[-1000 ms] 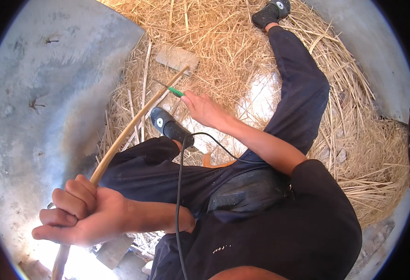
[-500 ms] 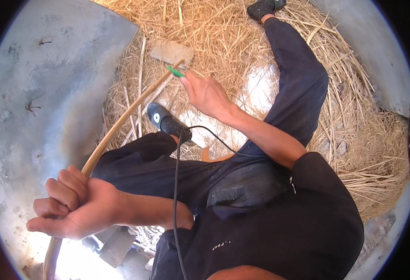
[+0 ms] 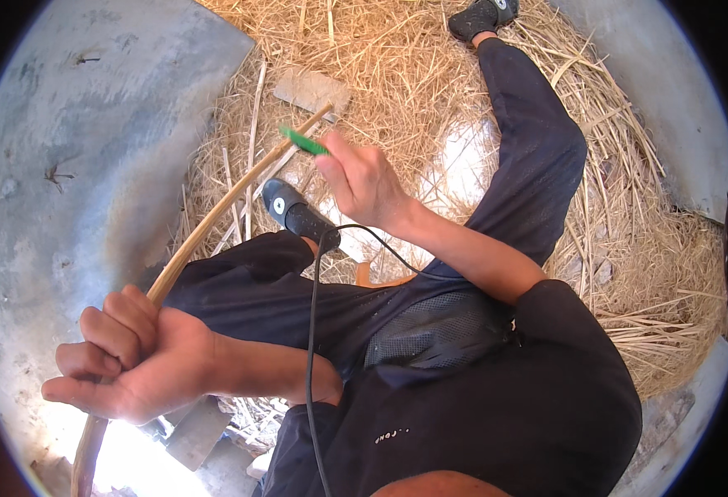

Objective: The person uses a utility knife to strip layers from a long bamboo pole while sitting on the ground.

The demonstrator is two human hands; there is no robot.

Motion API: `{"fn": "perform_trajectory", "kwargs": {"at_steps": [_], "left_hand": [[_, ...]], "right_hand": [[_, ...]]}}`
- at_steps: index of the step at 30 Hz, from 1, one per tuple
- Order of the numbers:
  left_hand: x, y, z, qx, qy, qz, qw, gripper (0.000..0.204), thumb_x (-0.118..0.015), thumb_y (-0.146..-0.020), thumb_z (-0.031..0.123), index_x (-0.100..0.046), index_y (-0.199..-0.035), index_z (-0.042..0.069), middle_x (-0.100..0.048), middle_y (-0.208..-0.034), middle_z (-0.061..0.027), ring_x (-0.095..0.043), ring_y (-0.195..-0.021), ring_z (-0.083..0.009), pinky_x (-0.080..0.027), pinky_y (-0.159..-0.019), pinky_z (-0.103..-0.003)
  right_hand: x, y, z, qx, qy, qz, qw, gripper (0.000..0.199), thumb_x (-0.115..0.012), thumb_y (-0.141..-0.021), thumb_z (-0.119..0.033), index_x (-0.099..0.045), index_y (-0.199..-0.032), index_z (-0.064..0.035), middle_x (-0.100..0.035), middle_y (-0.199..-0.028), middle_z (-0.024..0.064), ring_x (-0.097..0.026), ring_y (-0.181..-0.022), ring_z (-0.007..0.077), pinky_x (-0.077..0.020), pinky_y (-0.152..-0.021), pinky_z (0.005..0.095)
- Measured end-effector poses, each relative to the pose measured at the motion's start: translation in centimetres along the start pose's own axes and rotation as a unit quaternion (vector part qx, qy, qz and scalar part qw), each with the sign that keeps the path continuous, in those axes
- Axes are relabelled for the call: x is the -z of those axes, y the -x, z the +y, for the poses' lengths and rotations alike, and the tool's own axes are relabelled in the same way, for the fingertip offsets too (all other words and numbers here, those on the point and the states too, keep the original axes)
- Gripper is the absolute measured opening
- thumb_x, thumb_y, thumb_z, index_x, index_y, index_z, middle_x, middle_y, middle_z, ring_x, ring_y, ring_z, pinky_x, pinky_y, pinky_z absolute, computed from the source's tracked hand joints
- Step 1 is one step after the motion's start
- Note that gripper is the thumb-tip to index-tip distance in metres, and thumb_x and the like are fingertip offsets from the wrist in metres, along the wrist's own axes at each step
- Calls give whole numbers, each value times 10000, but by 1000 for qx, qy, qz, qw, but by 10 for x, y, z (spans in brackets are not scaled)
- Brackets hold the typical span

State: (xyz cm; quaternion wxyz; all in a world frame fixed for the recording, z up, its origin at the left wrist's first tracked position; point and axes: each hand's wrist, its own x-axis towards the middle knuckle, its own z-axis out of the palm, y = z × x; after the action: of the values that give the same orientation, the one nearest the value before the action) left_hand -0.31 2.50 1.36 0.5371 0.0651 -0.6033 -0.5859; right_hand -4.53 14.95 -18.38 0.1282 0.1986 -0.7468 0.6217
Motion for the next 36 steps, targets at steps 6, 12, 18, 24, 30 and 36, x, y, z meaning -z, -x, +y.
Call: {"fn": "perform_trajectory", "kwargs": {"at_steps": [6, 12, 18, 24, 30, 36], "left_hand": [[8, -2, -1, 6, 19, -25, 999, 503, -331, -1013, 408, -170, -593, 182, -136, -457, 46, -48, -434, -60, -51, -424, -251], [8, -8, -4, 9, 34, 6, 999, 502, -380, -1004, 317, -133, -583, 202, -101, -487, 53, -52, -463, -77, -62, -449, -257], [3, -4, -4, 11, 24, -1, 1000, 504, -382, -1004, 326, -129, -586, 201, -99, -494, 53, -50, -472, -77, -66, -455, -257], [1, 1, 0, -4, -1, 9, 1000, 507, -385, -1002, 330, -130, -585, 196, -96, -497, 52, -48, -474, -82, -71, -454, -261], [6, -1, -1, 8, 12, 2, 1000, 495, -368, -1006, 318, -133, -589, 193, -102, -495, 47, -60, -474, -85, -76, -451, -261], [-12, 5, 2, -15, -51, 68, 996, 479, -330, -1017, 332, -144, -597, 196, -119, -498, 42, -70, -475, -86, -90, -453, -259]], "right_hand": [[-26, 17, 46, -148, 134, -154, 968, 270, -424, -989, -236, -498, -895, 6, -441, -428, 139, -460, -342, 305, -371, -364, 405], [-9, 11, 16, -102, 91, -95, 986, 347, -372, -1005, -294, -505, -900, 9, -501, -505, 136, -497, -383, 276, -393, -392, 411], [-6, 11, 64, -229, 197, -186, 935, 299, -377, -1003, -248, -498, -905, 8, -506, -514, 148, -511, -408, 263, -392, -403, 390], [-12, 9, 26, -97, 124, -102, 982, 266, -433, -990, -242, -499, -894, -3, -424, -413, 92, -426, -313, 215, -324, -324, 364], [-18, 17, 18, -152, 150, -143, 967, 263, -439, -989, -218, -486, -845, -2, -419, -428, 83, -455, -346, 210, -354, -343, 351], [-20, 23, 18, -150, 157, -165, 962, 300, -420, -994, -250, -476, -854, 9, -423, -420, 109, -462, -337, 262, -357, -349, 410]]}}
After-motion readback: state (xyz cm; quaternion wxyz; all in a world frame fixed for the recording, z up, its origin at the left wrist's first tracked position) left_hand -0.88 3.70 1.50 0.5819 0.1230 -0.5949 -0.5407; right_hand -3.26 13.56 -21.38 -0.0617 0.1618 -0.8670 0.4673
